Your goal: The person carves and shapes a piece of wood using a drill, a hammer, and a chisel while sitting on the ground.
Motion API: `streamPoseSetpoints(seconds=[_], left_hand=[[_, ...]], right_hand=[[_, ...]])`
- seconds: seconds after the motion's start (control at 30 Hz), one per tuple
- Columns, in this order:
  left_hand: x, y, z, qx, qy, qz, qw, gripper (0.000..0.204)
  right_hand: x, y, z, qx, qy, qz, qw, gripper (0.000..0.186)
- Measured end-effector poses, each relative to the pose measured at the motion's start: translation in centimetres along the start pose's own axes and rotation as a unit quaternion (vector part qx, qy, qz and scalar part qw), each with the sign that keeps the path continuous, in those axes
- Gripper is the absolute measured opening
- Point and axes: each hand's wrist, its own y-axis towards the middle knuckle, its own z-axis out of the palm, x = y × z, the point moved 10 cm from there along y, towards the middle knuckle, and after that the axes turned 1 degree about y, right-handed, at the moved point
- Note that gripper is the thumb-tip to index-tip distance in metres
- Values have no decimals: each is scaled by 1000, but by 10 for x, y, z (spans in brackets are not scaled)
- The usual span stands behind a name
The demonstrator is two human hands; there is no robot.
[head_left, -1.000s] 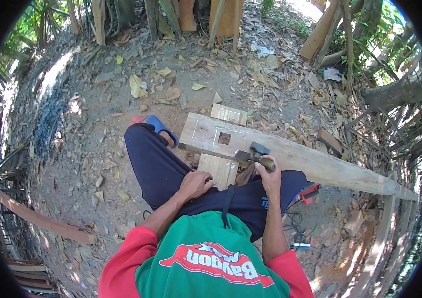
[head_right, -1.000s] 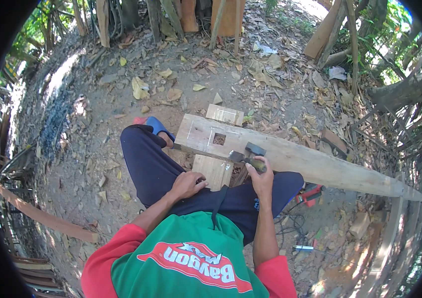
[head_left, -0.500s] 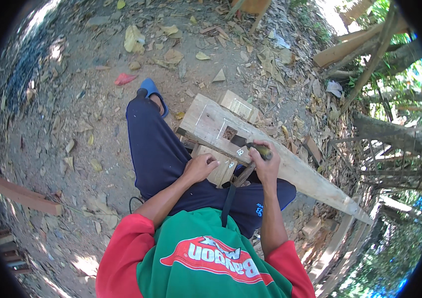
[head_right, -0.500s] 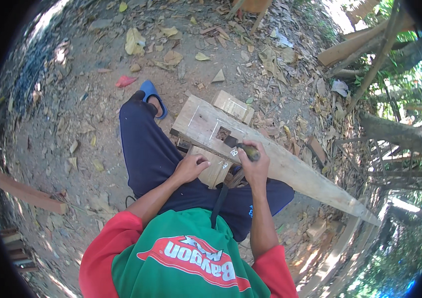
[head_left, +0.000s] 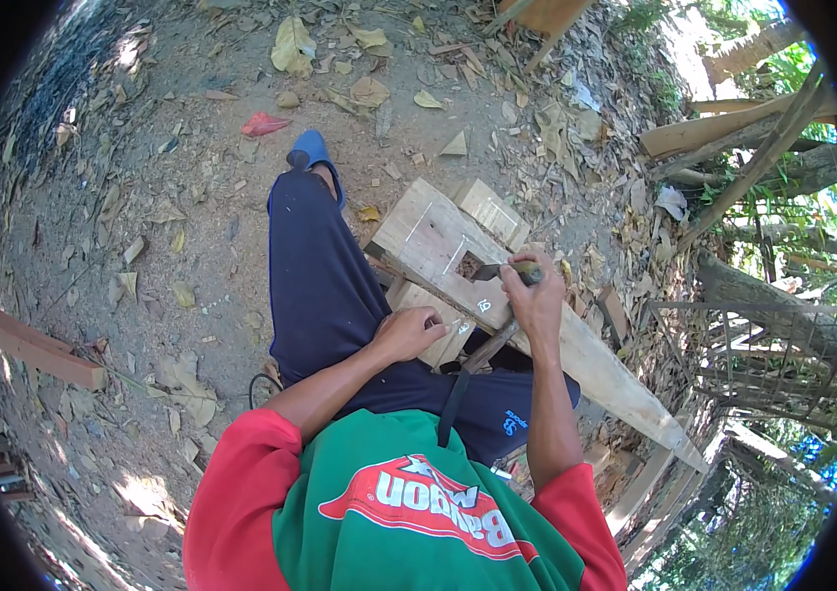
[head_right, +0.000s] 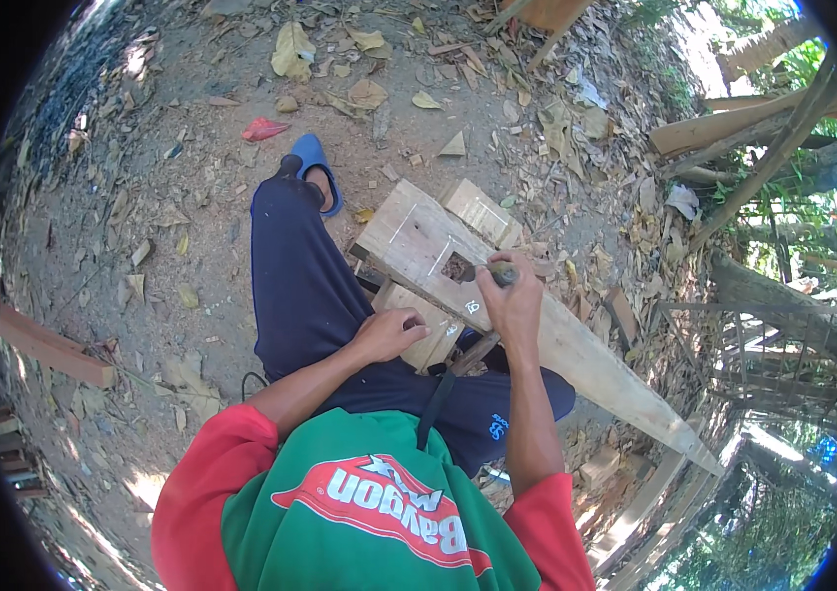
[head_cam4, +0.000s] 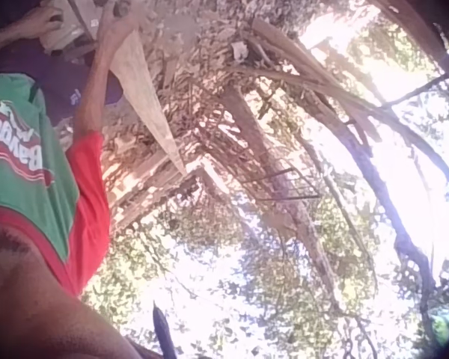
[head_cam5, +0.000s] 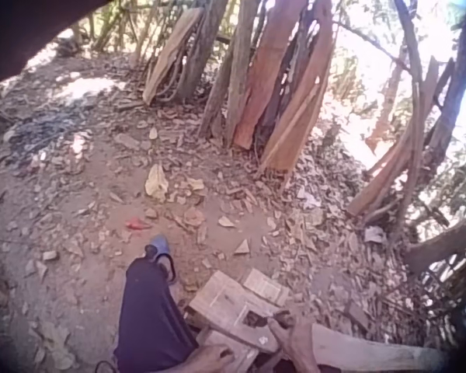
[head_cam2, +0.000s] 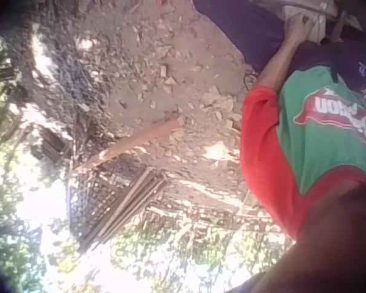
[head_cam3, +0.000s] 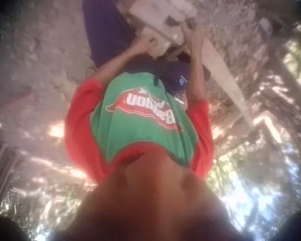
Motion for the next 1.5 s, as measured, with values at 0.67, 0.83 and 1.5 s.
streamPoseSetpoints(seconds=[0.67, 0.83, 1.5], left_hand=[[12, 11, 24, 23, 45, 9, 999, 44], [27, 4, 17, 17, 47, -3, 999, 45], [37, 20, 21, 21, 96, -11, 995, 47]], right_hand=[[-129, -59, -14, -37, 370, 194, 908, 33], [-31, -32, 0, -17, 73, 30, 997, 24], [-193, -67, 30, -160, 531, 245, 796, 38]])
